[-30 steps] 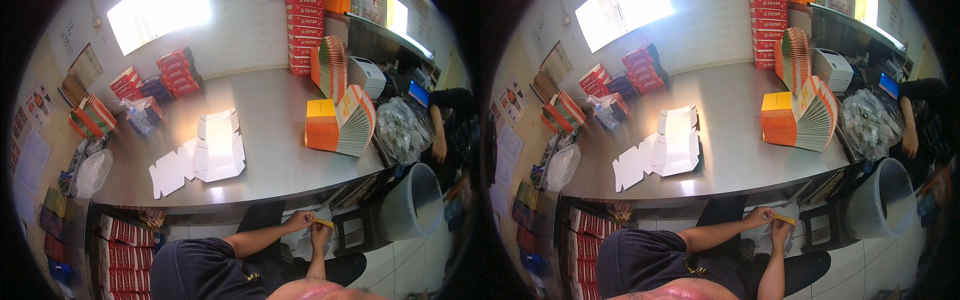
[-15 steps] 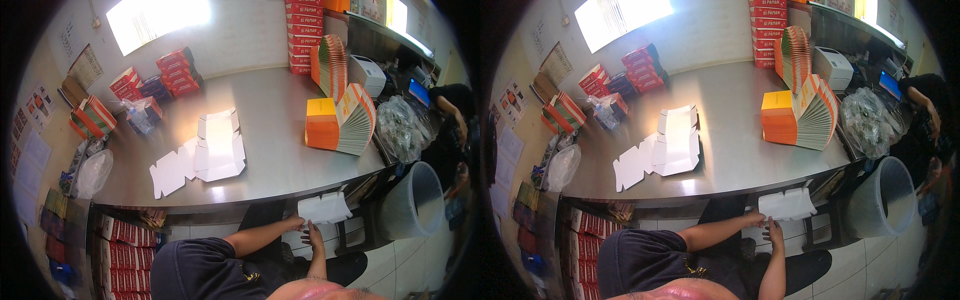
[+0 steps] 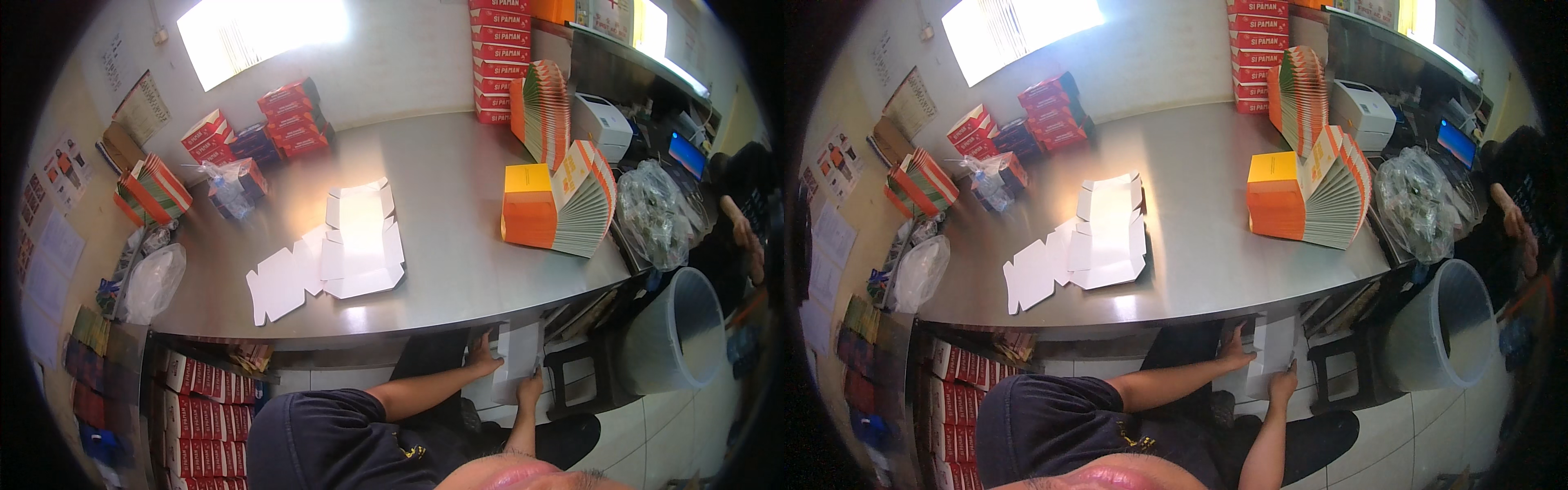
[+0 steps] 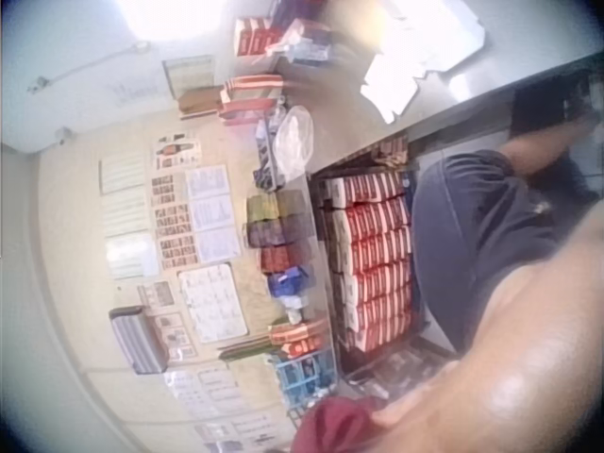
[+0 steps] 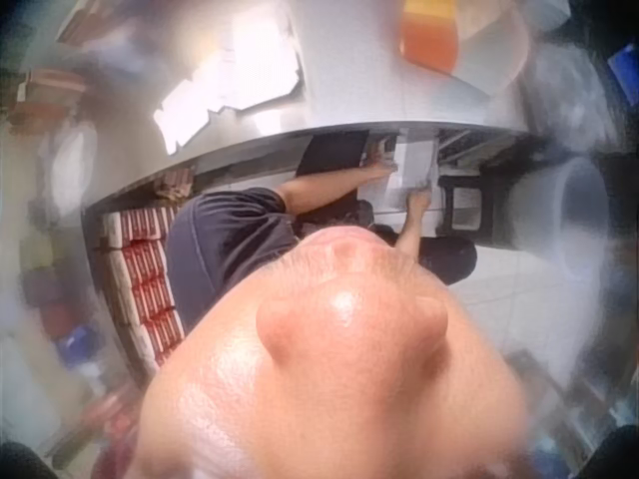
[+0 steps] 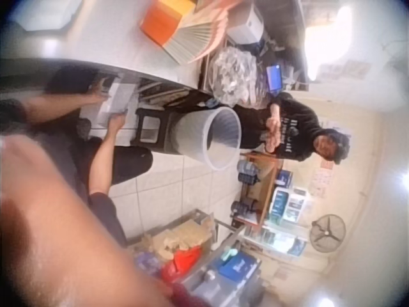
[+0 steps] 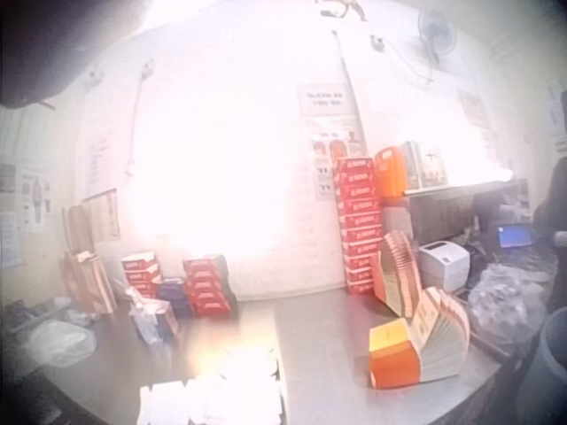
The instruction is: The person folds flat cardboard pieces into small rectangular boxes, applies adhesive tabs, and stacks the finished boxes on the table. The person handles the boxes one at a time, folding edges and pressing tabs to secure the shape.
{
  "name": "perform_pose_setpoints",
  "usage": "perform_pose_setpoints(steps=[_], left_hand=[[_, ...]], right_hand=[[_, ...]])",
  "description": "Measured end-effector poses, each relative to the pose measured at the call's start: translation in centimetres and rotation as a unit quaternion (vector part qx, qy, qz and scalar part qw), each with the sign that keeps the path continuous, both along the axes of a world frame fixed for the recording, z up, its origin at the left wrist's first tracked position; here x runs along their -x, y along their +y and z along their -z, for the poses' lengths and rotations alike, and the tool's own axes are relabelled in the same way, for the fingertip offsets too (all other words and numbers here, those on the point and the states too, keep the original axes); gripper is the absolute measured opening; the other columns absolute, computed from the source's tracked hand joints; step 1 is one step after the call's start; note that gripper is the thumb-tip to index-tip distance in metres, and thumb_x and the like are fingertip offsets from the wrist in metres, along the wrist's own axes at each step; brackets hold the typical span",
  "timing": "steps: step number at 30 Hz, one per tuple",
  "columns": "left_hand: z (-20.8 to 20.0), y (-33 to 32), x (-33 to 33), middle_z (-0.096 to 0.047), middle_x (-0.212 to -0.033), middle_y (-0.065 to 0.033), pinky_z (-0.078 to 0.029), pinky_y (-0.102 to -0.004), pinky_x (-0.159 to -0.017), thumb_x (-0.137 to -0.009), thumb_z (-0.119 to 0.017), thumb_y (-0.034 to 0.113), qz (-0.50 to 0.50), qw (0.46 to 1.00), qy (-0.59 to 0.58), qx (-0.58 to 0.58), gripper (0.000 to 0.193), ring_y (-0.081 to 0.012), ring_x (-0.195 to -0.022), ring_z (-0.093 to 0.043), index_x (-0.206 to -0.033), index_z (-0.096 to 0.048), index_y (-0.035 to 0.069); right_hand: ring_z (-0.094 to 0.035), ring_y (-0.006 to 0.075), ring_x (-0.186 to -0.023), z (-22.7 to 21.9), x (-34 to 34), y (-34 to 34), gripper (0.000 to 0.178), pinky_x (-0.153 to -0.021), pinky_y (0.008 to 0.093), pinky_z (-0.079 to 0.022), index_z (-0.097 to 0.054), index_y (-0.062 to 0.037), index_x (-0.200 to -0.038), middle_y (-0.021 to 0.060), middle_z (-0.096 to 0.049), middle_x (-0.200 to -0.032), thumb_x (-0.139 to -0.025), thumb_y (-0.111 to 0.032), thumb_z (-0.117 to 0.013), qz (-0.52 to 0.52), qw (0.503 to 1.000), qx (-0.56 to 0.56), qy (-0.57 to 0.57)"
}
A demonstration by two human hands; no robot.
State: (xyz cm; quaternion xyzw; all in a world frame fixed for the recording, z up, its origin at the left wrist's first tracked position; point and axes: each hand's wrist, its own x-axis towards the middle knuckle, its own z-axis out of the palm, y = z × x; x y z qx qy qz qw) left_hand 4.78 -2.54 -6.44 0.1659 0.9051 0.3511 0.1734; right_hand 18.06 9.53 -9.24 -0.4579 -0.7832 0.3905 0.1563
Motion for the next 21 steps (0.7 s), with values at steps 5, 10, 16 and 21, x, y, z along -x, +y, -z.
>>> perform_pose_setpoints(steps=[5, 10, 16, 21], left_hand=[[1.4, 0.2, 0.5, -0.063, -0.114, -0.0172, -0.052, -0.0433, -0.089, -0.084, -0.078, 0.037, 0.102, 0.983, -0.056, -0.145, 0.072, -0.0287, -0.107, -0.062, -0.138, -0.041, 0.009], [0.3, 1.5, -0.1, -0.068, -0.091, -0.0078, -0.051, -0.0305, -0.066, -0.094, -0.069, 0.044, 0.118, 0.932, -0.251, -0.231, 0.053, -0.0161, -0.075, -0.063, -0.129, -0.05, 0.01], [1.0, 0.9, 1.6, -0.067, -0.097, -0.0046, -0.049, -0.0245, -0.053, -0.097, -0.067, 0.038, 0.061, 0.919, -0.287, -0.261, 0.042, -0.0107, -0.076, -0.062, -0.118, -0.058, 0.003], [-0.2, 1.1, 1.2, -0.069, -0.1, -0.0024, -0.052, -0.025, -0.057, -0.096, -0.068, 0.035, 0.093, 0.879, -0.358, -0.3, 0.034, -0.0107, -0.08, -0.064, -0.111, -0.064, 0.005]], right_hand=[[-0.065, 0.05, -0.097, -6.8, 0.5, -3.1, 0.056, -0.085, 0.0546, -0.05, -0.047, -0.0049, -0.137, 0.0336, -0.067, -0.099, -0.082, 0.004, -0.052, -0.058, 0.998, -0.006, -0.022], [-0.064, 0.0485, -0.097, -8.9, 0.7, -3.3, 0.048, -0.082, 0.0537, -0.05, -0.051, -0.0079, -0.132, 0.03, -0.068, -0.103, -0.086, 0.006, -0.051, -0.168, 0.984, -0.067, 0.012], [-0.067, 0.0443, -0.094, -10.3, 1.3, -4.0, 0.03, -0.08, 0.0509, -0.051, -0.061, -0.0064, -0.119, 0.0265, -0.069, -0.102, -0.089, -0.003, -0.059, -0.233, 0.956, -0.126, 0.126], [-0.069, 0.0362, -0.082, -9.9, 0.9, -3.5, 0.017, -0.071, 0.0443, -0.051, -0.063, -0.0041, -0.105, 0.0208, -0.071, -0.087, -0.093, -0.016, -0.065, -0.033, 0.992, -0.024, 0.121]])
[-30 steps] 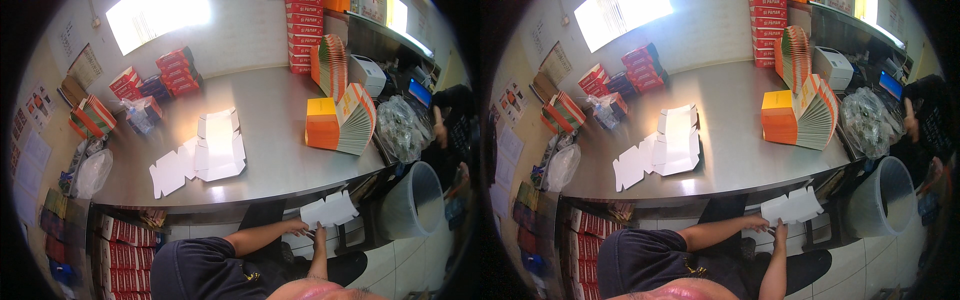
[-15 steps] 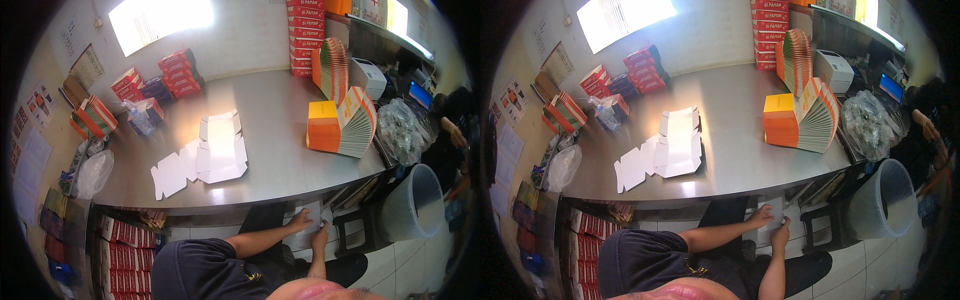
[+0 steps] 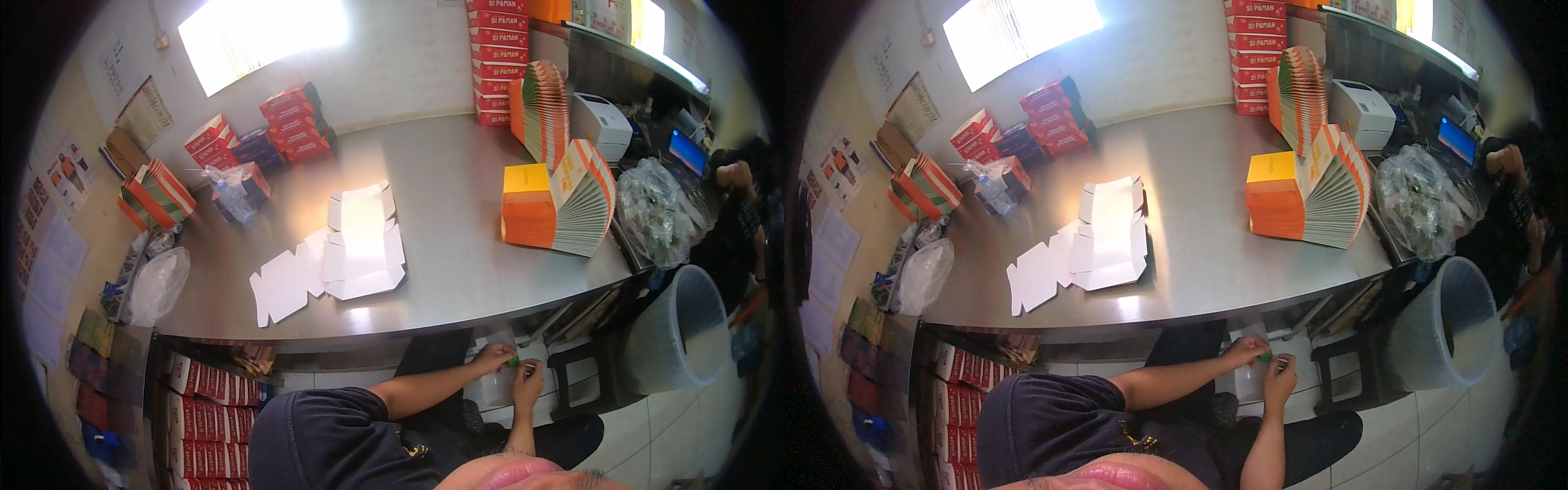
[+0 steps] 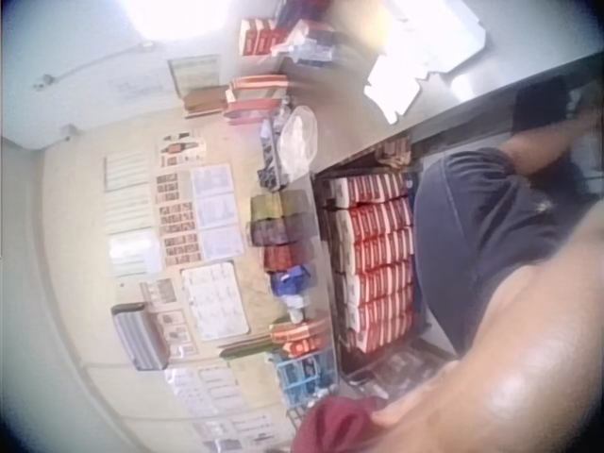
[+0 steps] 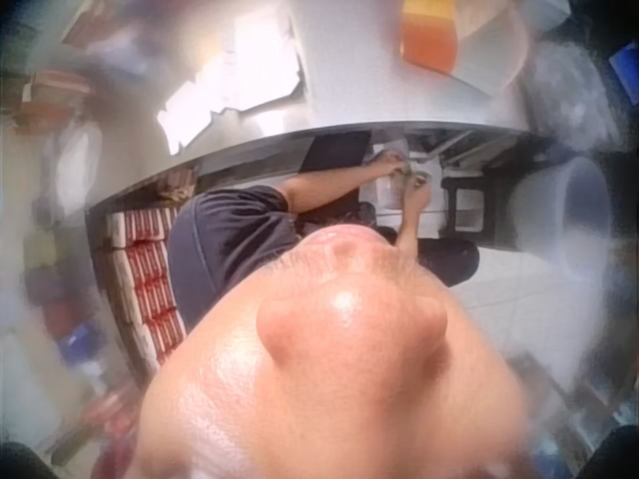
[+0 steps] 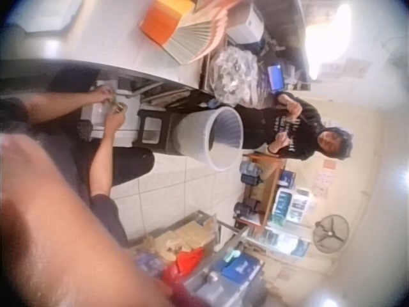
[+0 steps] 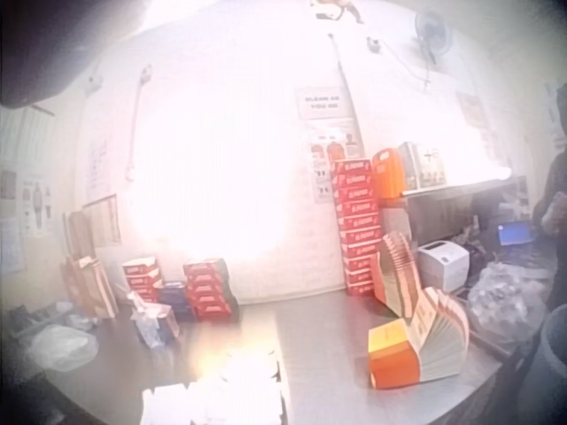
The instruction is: The person folds flat cardboard pieces into small rectangular boxes, applies adhesive tabs, and stacks the finished boxes on the table. The person handles the boxes one at a time, folding edges and pressing tabs to secure the shape.
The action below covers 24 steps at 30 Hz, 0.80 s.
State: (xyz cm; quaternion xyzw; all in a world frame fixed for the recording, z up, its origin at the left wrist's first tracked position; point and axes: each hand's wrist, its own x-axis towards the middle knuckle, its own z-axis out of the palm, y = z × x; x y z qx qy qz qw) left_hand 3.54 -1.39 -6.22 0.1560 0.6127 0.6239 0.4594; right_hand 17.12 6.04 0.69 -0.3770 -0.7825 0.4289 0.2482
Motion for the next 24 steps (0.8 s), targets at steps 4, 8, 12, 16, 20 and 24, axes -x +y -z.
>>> perform_pose_setpoints(steps=[4, 8, 12, 16, 20, 24], left_hand=[[0.1, 0.3, -0.2, -0.07, -0.105, -0.0023, -0.055, -0.0264, -0.064, -0.094, -0.071, 0.037, 0.072, 0.997, -0.036, 0.006, 0.036, -0.0113, -0.087, -0.065, -0.114, -0.067, 0.008], [2.6, 0.0, 0.5, -0.069, -0.105, -0.0009, -0.056, -0.0278, -0.072, -0.09, -0.076, 0.04, 0.077, 0.991, -0.102, 0.032, 0.042, -0.0116, -0.093, -0.065, -0.119, -0.067, 0.011], [1.6, -0.5, 1.0, -0.067, -0.106, 0.0012, -0.056, -0.0294, -0.079, -0.091, -0.076, 0.037, 0.054, 0.988, -0.144, 0.031, 0.04, -0.0118, -0.097, -0.065, -0.122, -0.065, 0.013], [1.0, -0.6, 0.7, -0.065, -0.113, -0.0001, -0.056, -0.0303, -0.086, -0.094, -0.073, 0.035, 0.06, 0.987, -0.15, 0.001, 0.04, -0.0124, -0.102, -0.064, -0.126, -0.063, 0.011], [0.0, 0.5, -0.2, -0.064, -0.116, -0.0031, -0.054, -0.0354, -0.095, -0.097, -0.07, 0.033, 0.076, 0.99, -0.117, -0.002, 0.044, -0.0169, -0.106, -0.064, -0.131, -0.058, 0.007], [-0.9, 1.7, -0.3, -0.063, -0.122, -0.0079, -0.055, -0.0389, -0.094, -0.101, -0.063, 0.026, 0.129, 0.992, -0.003, -0.007, 0.039, -0.0218, -0.11, -0.064, -0.131, -0.055, 0.003]], right_hand=[[-0.067, 0.0289, -0.069, 1.9, -0.3, 1.8, 0.024, -0.065, 0.0394, -0.049, -0.061, -0.0002, -0.09, 0.016, -0.068, -0.073, -0.093, -0.022, -0.07, 0.095, 0.995, 0.033, -0.006], [-0.06, 0.0228, -0.061, 4.3, 0.1, 2.0, 0.032, -0.064, 0.0379, -0.048, -0.061, 0.0026, -0.077, 0.0135, -0.064, -0.068, -0.088, -0.024, -0.075, 0.112, 0.99, 0.059, 0.057], [-0.057, 0.0198, -0.06, 4.8, 0.8, 2.1, 0.032, -0.062, 0.0367, -0.048, -0.062, 0.0035, -0.069, 0.0126, -0.063, -0.063, -0.084, -0.021, -0.076, 0.13, 0.985, 0.087, 0.066], [-0.058, 0.0184, -0.06, 3.9, 1.0, 1.7, 0.029, -0.062, 0.0352, -0.048, -0.063, 0.0039, -0.069, 0.0116, -0.064, -0.063, -0.084, -0.019, -0.075, 0.143, 0.981, 0.098, 0.085], [-0.061, 0.0175, -0.064, 2.9, 0.2, 2.0, 0.026, -0.063, 0.0351, -0.049, -0.067, 0.0031, -0.074, 0.0114, -0.067, -0.068, -0.085, -0.019, -0.074, 0.124, 0.979, 0.106, 0.124], [-0.068, 0.0186, -0.075, 4.6, 0.2, 2.6, 0.022, -0.072, 0.0332, -0.053, -0.076, 0.0005, -0.089, 0.0125, -0.074, -0.083, -0.086, -0.021, -0.075, 0.135, 0.959, 0.154, 0.198]])
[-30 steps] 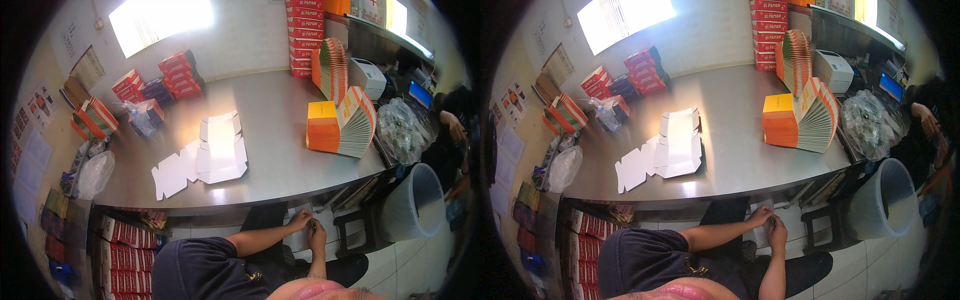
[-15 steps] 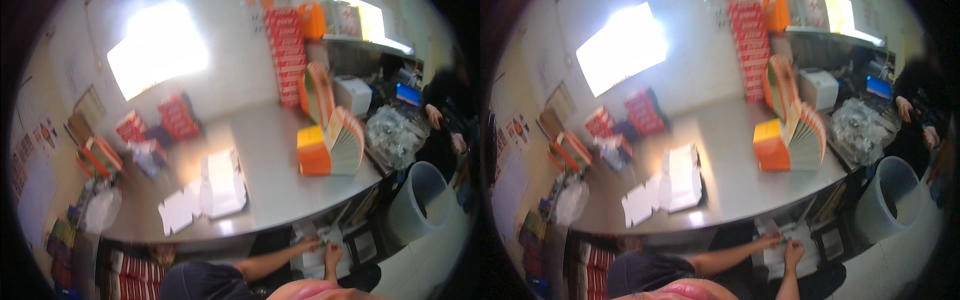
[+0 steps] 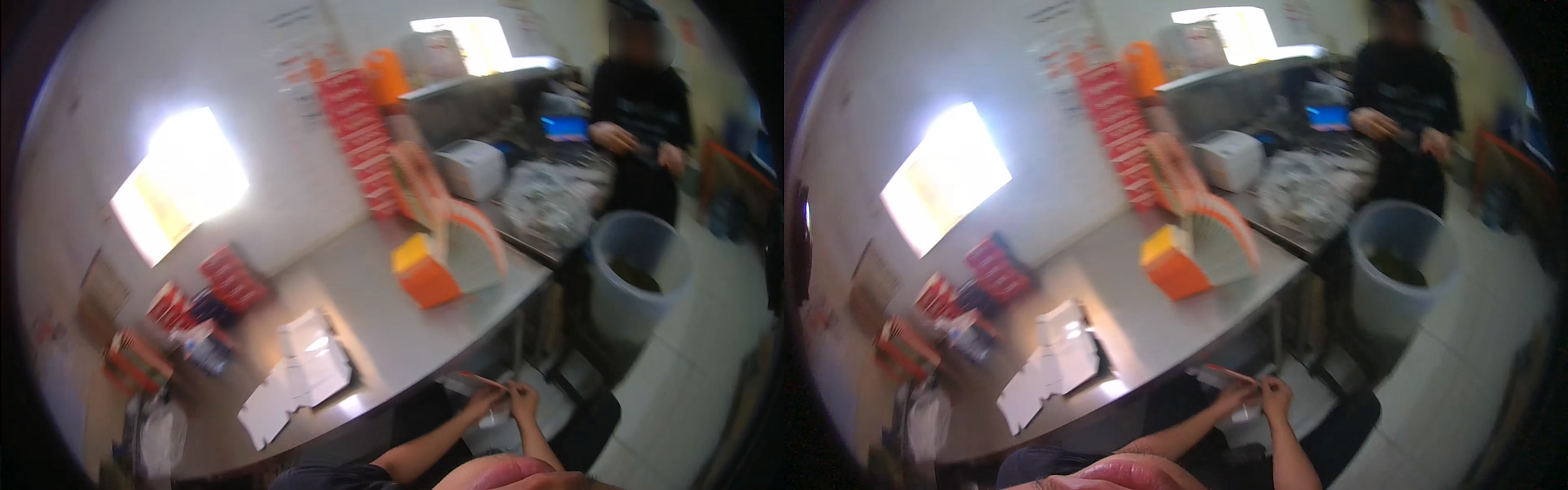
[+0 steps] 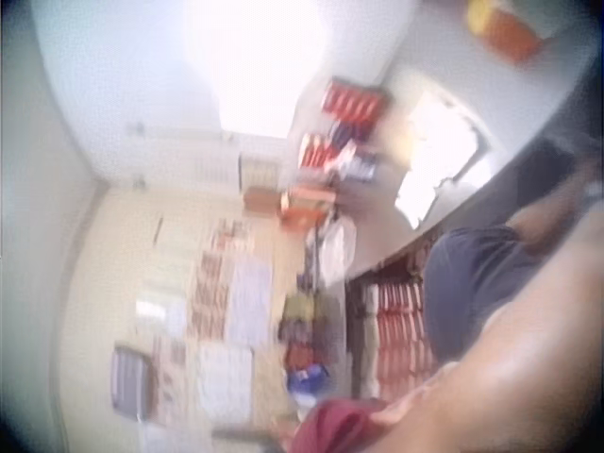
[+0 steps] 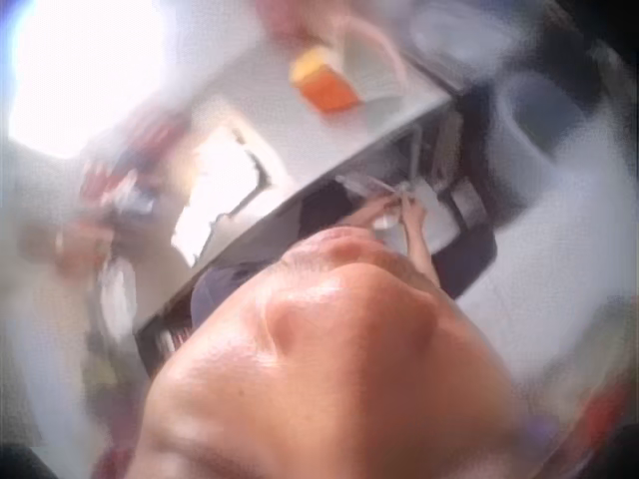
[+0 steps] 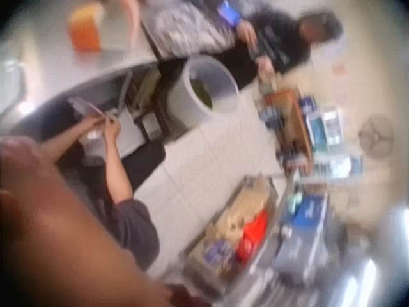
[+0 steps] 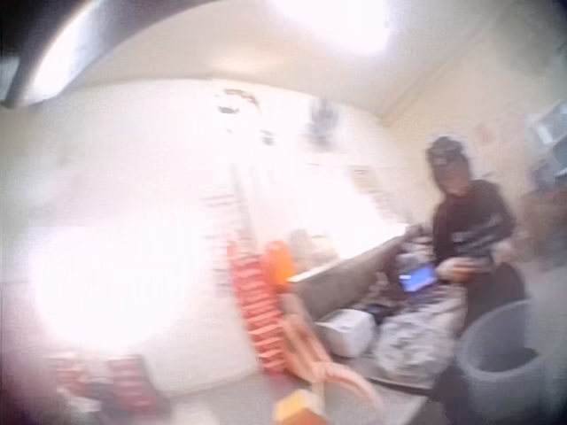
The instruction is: The person folds flat cardboard pieces into small rectangular boxes, applies adhesive tabs, and stacks the finished boxes on the table. The person handles the boxes one at a time, folding edges and pressing tabs to secure the shape.
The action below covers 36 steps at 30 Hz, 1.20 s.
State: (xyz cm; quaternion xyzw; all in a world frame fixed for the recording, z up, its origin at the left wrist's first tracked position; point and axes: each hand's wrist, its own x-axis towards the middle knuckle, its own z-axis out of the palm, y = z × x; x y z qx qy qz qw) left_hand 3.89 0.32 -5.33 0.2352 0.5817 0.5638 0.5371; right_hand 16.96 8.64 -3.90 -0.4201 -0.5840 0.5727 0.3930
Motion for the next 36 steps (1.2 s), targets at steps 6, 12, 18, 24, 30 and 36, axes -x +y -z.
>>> perform_pose_setpoints(steps=[6, 12, 18, 24, 30, 36], left_hand=[[-1.0, 1.5, -2.3, -0.063, -0.122, -0.0089, -0.056, -0.038, -0.089, -0.1, -0.065, 0.027, -0.019, 0.994, -0.1, 0.026, 0.04, -0.0235, -0.111, -0.064, -0.131, -0.055, 0.003], [-0.2, 0.5, -1.5, -0.061, -0.122, -0.0067, -0.058, -0.0341, -0.081, -0.098, -0.067, 0.032, -0.001, 0.992, -0.115, 0.045, 0.043, -0.0199, -0.108, -0.062, -0.129, -0.059, 0.003], [-0.5, -0.2, -1.2, -0.061, -0.119, -0.0039, -0.054, -0.0351, -0.083, -0.099, -0.066, 0.033, 0.009, 0.994, -0.089, 0.061, 0.044, -0.0182, -0.107, -0.061, -0.131, -0.057, 0.005], [-0.8, 0.1, -0.7, -0.062, -0.118, -0.0033, -0.052, -0.0319, -0.083, -0.097, -0.068, 0.037, 0.007, 0.993, -0.092, 0.068, 0.047, -0.0157, -0.107, -0.061, -0.13, -0.059, 0.006], [-0.9, 0.5, -0.8, -0.067, -0.109, -0.0017, -0.052, -0.03, -0.079, -0.096, -0.07, 0.038, 0.035, 0.996, -0.057, 0.058, 0.041, -0.0141, -0.099, -0.063, -0.12, -0.066, 0.005], [-0.3, 0.2, -0.5, -0.069, -0.102, -0.0006, -0.051, -0.0271, -0.074, -0.094, -0.073, 0.033, 0.014, 0.994, -0.081, 0.065, 0.031, -0.0113, -0.091, -0.064, -0.11, -0.071, 0.006]], right_hand=[[-0.072, 0.0264, -0.081, 1.6, -2.7, 1.7, 0.027, -0.076, 0.0351, -0.054, -0.077, -0.0026, -0.095, 0.0154, -0.074, -0.086, -0.088, -0.029, -0.075, -0.007, 0.994, -0.086, -0.066], [-0.073, 0.0313, -0.082, -1.4, -2.5, -0.4, 0.03, -0.076, 0.0386, -0.055, -0.076, -0.002, -0.09, 0.0173, -0.074, -0.088, -0.089, -0.032, -0.073, 0.007, 0.99, -0.04, -0.136], [-0.072, 0.0288, -0.078, -0.9, -1.4, -1.0, 0.031, -0.072, 0.0375, -0.054, -0.074, -0.0006, -0.091, 0.0173, -0.073, -0.085, -0.091, -0.032, -0.072, 0.021, 0.987, -0.091, -0.132], [-0.066, 0.0182, -0.07, 0.8, -1.2, -0.4, 0.03, -0.067, 0.033, -0.051, -0.072, 0.0003, -0.089, 0.0115, -0.071, -0.078, -0.094, -0.03, -0.071, 0.01, 0.984, -0.111, -0.137], [-0.067, 0.0192, -0.075, 1.1, -1.9, -0.1, 0.03, -0.07, 0.0331, -0.051, -0.074, -0.0002, -0.09, 0.0116, -0.071, -0.079, -0.093, -0.03, -0.072, -0.018, 0.991, -0.034, -0.128], [-0.072, 0.0239, -0.08, -0.6, -1.9, -0.8, 0.031, -0.074, 0.0341, -0.053, -0.077, -0.0017, -0.09, 0.0136, -0.075, -0.087, -0.091, -0.033, -0.073, -0.017, 0.984, -0.064, -0.167]])
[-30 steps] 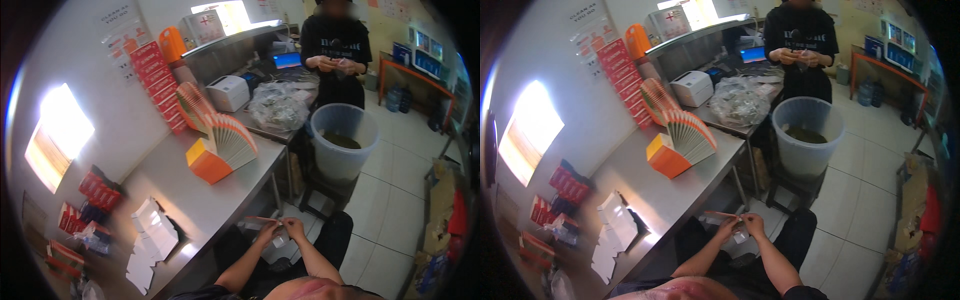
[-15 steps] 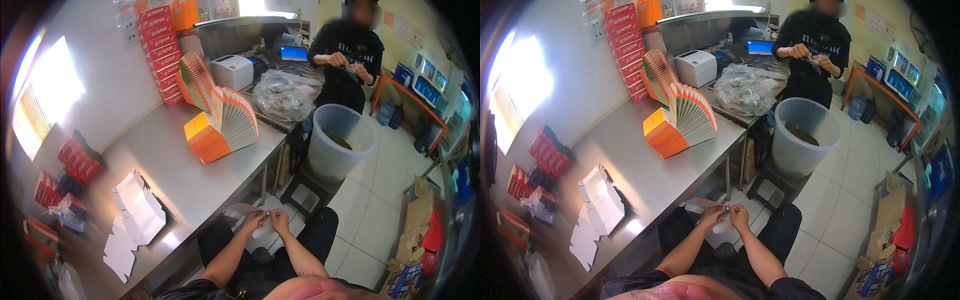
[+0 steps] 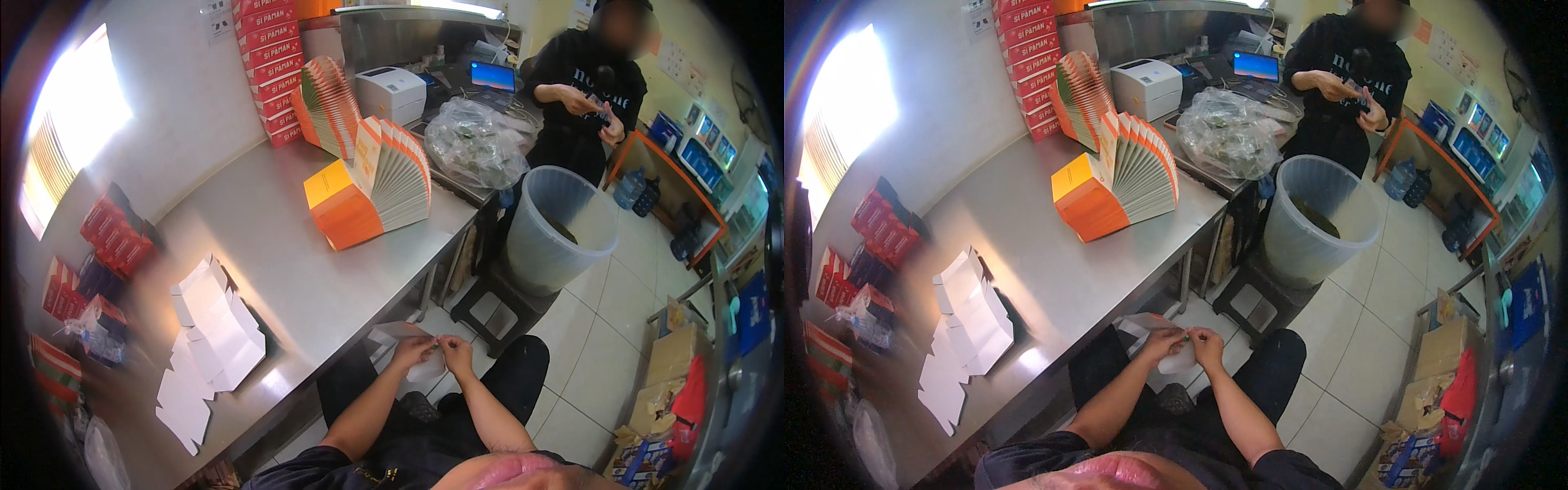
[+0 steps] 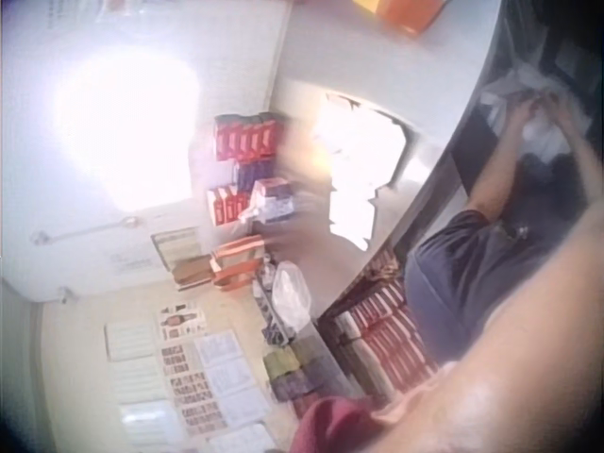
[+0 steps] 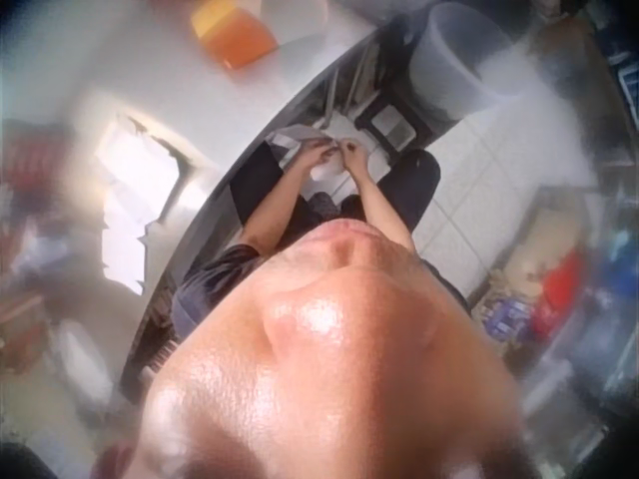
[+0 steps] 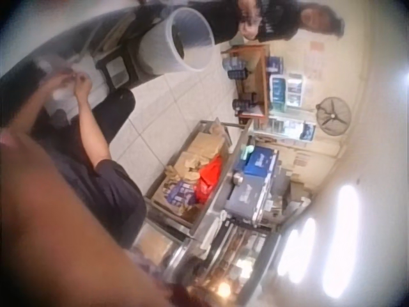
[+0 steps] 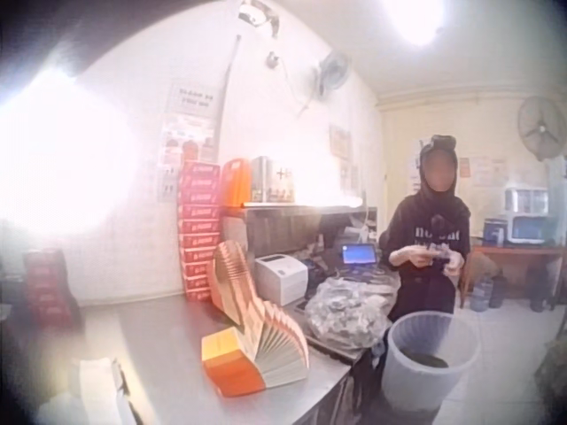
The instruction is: The person folds flat cardboard pieces into small rectangular boxes, applies adhesive tabs, and stacks the finished boxes on the table. The person handles the boxes one at a time, folding edges and pressing tabs to secure the shape.
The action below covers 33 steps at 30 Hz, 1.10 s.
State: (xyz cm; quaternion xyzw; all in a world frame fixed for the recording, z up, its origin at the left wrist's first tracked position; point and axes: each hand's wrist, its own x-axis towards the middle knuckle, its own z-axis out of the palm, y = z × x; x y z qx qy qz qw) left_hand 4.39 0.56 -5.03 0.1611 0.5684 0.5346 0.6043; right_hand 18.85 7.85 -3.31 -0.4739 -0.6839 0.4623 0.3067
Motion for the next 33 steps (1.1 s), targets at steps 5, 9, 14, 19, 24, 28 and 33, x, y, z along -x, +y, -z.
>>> perform_pose_setpoints(steps=[5, 9, 14, 19, 24, 28, 33], left_hand=[[-0.5, 0.5, -0.2, -0.07, -0.104, -0.0024, -0.052, -0.0266, -0.074, -0.094, -0.073, 0.032, 0.01, 0.999, 0.03, -0.003, 0.032, -0.0115, -0.093, -0.065, -0.111, -0.072, 0.005], [0.0, 0.6, -0.5, -0.071, -0.103, -0.0025, -0.052, -0.0263, -0.076, -0.094, -0.073, 0.031, -0.025, 1.0, 0.009, -0.005, 0.034, -0.0118, -0.093, -0.067, -0.117, -0.071, 0.006], [0.4, 0.8, -0.4, -0.07, -0.106, -0.0053, -0.055, -0.0283, -0.077, -0.095, -0.071, 0.021, -0.027, 0.999, 0.021, -0.011, 0.033, -0.0144, -0.095, -0.068, -0.122, -0.067, 0.003], [1.2, 1.0, -0.4, -0.072, -0.103, -0.0079, -0.059, -0.0302, -0.069, -0.091, -0.072, 0.015, -0.007, 0.994, 0.103, 0.033, 0.031, -0.0166, -0.09, -0.07, -0.119, -0.068, 0.002], [3.0, 1.0, -0.2, -0.073, -0.106, -0.0106, -0.064, -0.0312, -0.066, -0.088, -0.071, 0.011, 0.007, 0.988, 0.151, 0.034, 0.025, -0.0189, -0.088, -0.072, -0.11, -0.072, 0.0], [3.1, 1.2, -0.4, -0.072, -0.106, -0.013, -0.064, -0.0331, -0.071, -0.089, -0.064, 0.002, 0.006, 0.988, 0.155, 0.001, 0.022, -0.0217, -0.091, -0.072, -0.11, -0.069, -0.004], [3.6, 1.8, -1.0, -0.068, -0.111, -0.0161, -0.063, -0.0364, -0.082, -0.097, -0.056, -0.001, -0.009, 0.993, 0.1, -0.056, 0.021, -0.0266, -0.093, -0.072, -0.115, -0.063, -0.007]], right_hand=[[-0.067, 0.0133, -0.067, 1.2, -0.5, 1.3, 0.032, -0.065, 0.0296, -0.052, -0.078, -0.0001, -0.094, 0.0106, -0.073, -0.074, -0.09, -0.032, -0.075, 0.0, 0.997, -0.067, -0.025], [-0.067, 0.0128, -0.064, 0.7, -0.2, 1.6, 0.033, -0.062, 0.0289, -0.054, -0.078, 0.0012, -0.093, 0.0088, -0.072, -0.072, -0.09, -0.032, -0.076, 0.001, 0.999, 0.012, -0.031], [-0.067, 0.0133, -0.062, 1.4, 0.0, 1.6, 0.035, -0.06, 0.0289, -0.055, -0.077, 0.0027, -0.088, 0.0083, -0.072, -0.07, -0.09, -0.032, -0.075, -0.002, 0.998, 0.059, -0.031], [-0.067, 0.0224, -0.059, 1.5, 0.2, 1.2, 0.035, -0.062, 0.0355, -0.052, -0.076, 0.0, -0.084, 0.0149, -0.068, -0.064, -0.09, -0.035, -0.073, -0.019, 0.996, 0.015, -0.08], [-0.067, 0.0231, -0.062, 1.4, 0.1, 0.9, 0.036, -0.062, 0.0364, -0.051, -0.072, 0.0009, -0.083, 0.0149, -0.068, -0.067, -0.087, -0.035, -0.075, -0.056, 0.992, -0.061, -0.093], [-0.066, 0.0222, -0.063, 0.9, 0.3, 0.4, 0.039, -0.061, 0.0359, -0.05, -0.067, 0.0025, -0.085, 0.0147, -0.068, -0.07, -0.084, -0.035, -0.077, -0.026, 0.993, -0.031, -0.108], [-0.07, 0.0367, -0.072, 1.2, 0.8, 0.5, 0.034, -0.067, 0.0429, -0.053, -0.067, 0.0031, -0.087, 0.0214, -0.07, -0.076, -0.087, -0.031, -0.074, 0.028, 0.996, -0.044, -0.067]])
